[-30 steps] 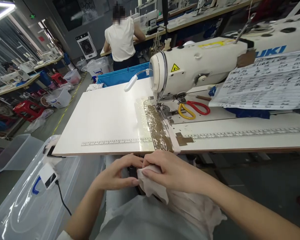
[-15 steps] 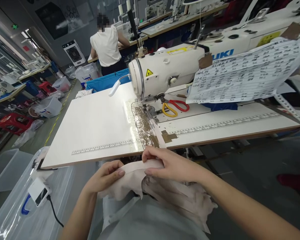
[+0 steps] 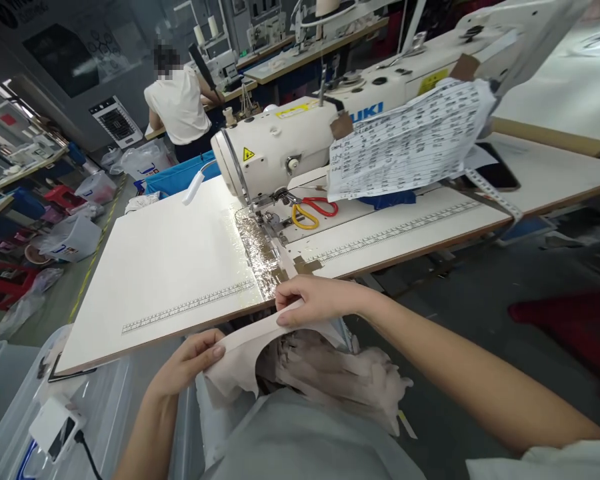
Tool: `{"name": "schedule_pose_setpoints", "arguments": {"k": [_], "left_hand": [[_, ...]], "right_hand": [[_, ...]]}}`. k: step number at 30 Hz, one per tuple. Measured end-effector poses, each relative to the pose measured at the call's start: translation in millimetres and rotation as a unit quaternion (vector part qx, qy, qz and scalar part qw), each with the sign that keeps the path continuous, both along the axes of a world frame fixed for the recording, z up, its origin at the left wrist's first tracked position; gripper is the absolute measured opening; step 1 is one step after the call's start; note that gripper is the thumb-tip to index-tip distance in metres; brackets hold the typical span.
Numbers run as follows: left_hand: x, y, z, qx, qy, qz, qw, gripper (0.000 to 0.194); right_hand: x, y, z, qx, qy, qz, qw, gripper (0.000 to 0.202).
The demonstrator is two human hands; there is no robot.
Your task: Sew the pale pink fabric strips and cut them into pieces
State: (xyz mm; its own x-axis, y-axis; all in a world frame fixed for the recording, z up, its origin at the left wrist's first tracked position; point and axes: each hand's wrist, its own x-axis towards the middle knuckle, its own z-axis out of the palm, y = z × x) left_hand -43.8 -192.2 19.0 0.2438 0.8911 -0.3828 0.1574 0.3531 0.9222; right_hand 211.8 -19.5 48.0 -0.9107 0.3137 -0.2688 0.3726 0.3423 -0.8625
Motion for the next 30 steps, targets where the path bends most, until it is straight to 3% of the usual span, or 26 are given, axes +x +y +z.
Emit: {"name": "schedule_pose_setpoints", "arguments": {"k": [10,30], "left_hand": [[2.5,3.2,-2.9,-0.03,-0.029,0.032,0.999,0.051],[-1.0,13.8,-17.0,-0.067,-0.087,0.058,0.992,0.051]], "right_hand": [[-1.1,-3.1,-2.0,0.005,-0.008,-0.085,0.996,0.035],[-4.0,10.6,-12.2,-0.059,-0.005,-0.113,0.992,0.046]]}}
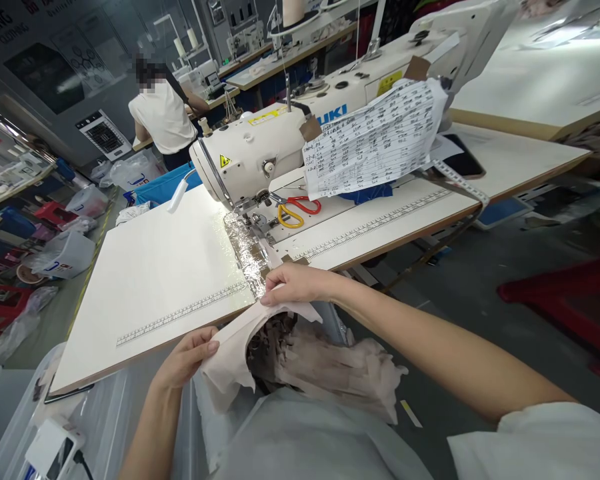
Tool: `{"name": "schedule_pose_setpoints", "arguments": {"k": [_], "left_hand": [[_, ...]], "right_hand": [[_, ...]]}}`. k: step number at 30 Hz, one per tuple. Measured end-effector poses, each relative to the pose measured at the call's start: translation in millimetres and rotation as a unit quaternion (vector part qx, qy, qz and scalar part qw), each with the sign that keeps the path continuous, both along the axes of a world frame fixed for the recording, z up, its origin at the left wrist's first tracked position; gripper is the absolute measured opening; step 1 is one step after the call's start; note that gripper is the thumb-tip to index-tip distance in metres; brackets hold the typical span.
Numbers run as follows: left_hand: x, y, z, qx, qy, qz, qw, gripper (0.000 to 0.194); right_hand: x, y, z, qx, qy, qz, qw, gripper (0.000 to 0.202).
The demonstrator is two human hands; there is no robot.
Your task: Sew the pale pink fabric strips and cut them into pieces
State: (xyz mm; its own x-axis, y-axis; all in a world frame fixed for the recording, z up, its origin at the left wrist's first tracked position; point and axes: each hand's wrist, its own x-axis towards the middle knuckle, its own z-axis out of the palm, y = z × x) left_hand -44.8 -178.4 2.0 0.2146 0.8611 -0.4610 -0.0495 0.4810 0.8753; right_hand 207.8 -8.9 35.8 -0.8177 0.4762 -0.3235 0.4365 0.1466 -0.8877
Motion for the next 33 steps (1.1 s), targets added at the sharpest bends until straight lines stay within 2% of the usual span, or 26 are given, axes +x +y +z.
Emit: {"name": "schedule_pose_setpoints", "arguments": {"k": [10,15,19,22,25,29,33], "left_hand": [[-2.0,3.6,0.0,0.014,0.037,-0.008,0.999,0.05],[-1.7,3.8,3.1,0.017,0.051,-0.011,0.999,0.049],[0.3,5.3,9.1,0.018,0.044,-0.025,0.999,0.053],[5.1,7.6,14.9,0.023,0.049,-0.045,0.998,0.055],[12.3,9.7,21.2,0.029,0.053,-0.071,0.996,0.057],[17.6,9.4,25.2,0.039,0.056,-0.085,0.994,0.057],[15.2,7.0,21.4,0.053,0.067,-0.099,0.991,0.055]], "right_hand": [[2.5,-3.6,5.0,-0.01,0.011,-0.019,1.0,0.044],[8.9,-5.0,1.6,0.049,0.01,-0.004,0.999,0.044],[11.8,-11.6,3.7,0.112,-0.01,0.038,0.993,0.043],[2.8,-25.7,3.2,0.148,0.034,0.057,0.987,0.046],[-16.0,-43.6,-0.3,0.124,0.088,0.098,0.984,0.048],[-38.4,-57.3,-1.0,0.107,0.065,0.136,0.983,0.043],[-45.3,-59.5,5.0,0.109,0.049,0.146,0.982,0.039]]}}
